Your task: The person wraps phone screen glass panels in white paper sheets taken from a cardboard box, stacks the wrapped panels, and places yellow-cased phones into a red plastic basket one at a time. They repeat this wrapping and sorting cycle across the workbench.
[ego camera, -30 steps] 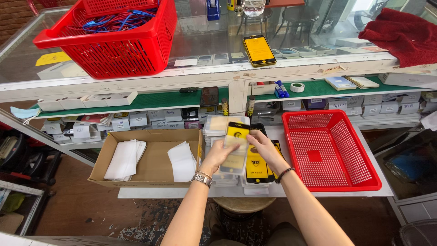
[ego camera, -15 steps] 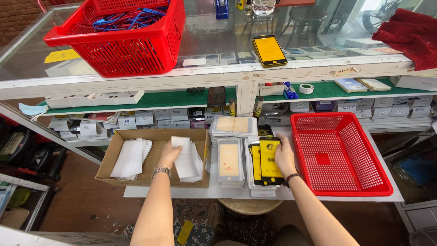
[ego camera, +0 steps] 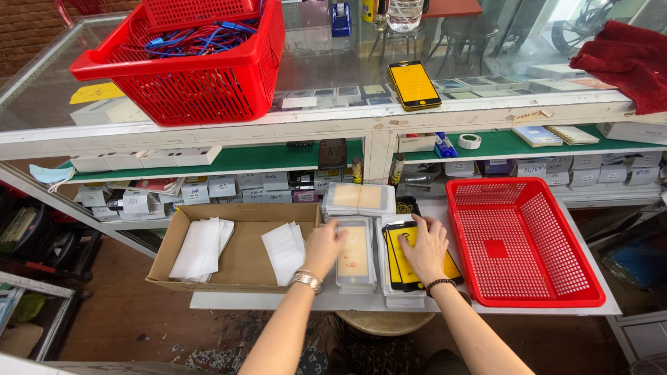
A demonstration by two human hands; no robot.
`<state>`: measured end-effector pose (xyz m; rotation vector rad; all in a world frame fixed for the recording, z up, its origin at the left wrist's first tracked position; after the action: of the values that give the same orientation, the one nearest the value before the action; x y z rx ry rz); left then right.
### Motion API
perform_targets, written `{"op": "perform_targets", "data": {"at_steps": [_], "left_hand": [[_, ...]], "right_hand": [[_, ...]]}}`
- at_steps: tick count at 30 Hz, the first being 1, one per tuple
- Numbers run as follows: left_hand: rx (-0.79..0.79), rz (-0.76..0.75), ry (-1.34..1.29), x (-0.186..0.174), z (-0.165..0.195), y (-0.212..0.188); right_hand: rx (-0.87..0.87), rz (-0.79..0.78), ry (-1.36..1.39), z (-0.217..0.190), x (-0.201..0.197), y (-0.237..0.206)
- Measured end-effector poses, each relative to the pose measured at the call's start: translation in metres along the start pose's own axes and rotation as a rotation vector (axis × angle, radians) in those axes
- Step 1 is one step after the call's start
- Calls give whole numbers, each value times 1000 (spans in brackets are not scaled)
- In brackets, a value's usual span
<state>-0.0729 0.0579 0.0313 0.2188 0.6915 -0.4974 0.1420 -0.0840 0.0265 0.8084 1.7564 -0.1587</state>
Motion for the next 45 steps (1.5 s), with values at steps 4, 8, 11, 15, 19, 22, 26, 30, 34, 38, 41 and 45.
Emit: {"op": "perform_targets", "data": {"at_steps": [4,8,11,15,19,22,26,30,34,38,41,45], "left_hand": [[-155,-23,68,24,13,-4],[-236,30,52,28,6,-2],[-229,71,79,25,0,-2],[-361,96,-381,25,-4,2],[-359,6,-1341,29,1,11],[-314,-40,-1440,25,8,19],[-387,-120,-1343,21,22,26],[-244,-160,-1137,37,39,11],[-233,-247,-944,32,46,-5],[-217,-461,-836,24,56,-13],[-242,-502,-648,7,44,-8],[-291,-210,-780,-51,-23,13]], "right_hand": [[-48,-3,27,-9,1,2],[-85,-64,-33,-16,-2,3],[-98,-72,-14,-22,-6,1],[-85,-143,168,-35,-7,0],[-34,-463,606,-47,-7,1],[121,-856,907,-49,-12,-4],[171,-966,1045,-47,-23,-8],[214,-750,1110,-37,-22,-4],[220,-595,1034,-18,-10,16],[186,-483,1173,-8,-2,53],[385,-143,1569,8,-13,90],[388,-246,921,26,-15,82]]}}
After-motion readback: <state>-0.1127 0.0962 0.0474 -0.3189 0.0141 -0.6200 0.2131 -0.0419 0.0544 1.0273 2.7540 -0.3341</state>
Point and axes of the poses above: each hand's wrist, its own y-axis towards the middle knuckle, its own x-axis out of the palm, z = x × y, the point moved 1 cm from there along y, towards the middle knuckle, and after that the axes turned 10 degrees about -y, right-handed, at the moved point
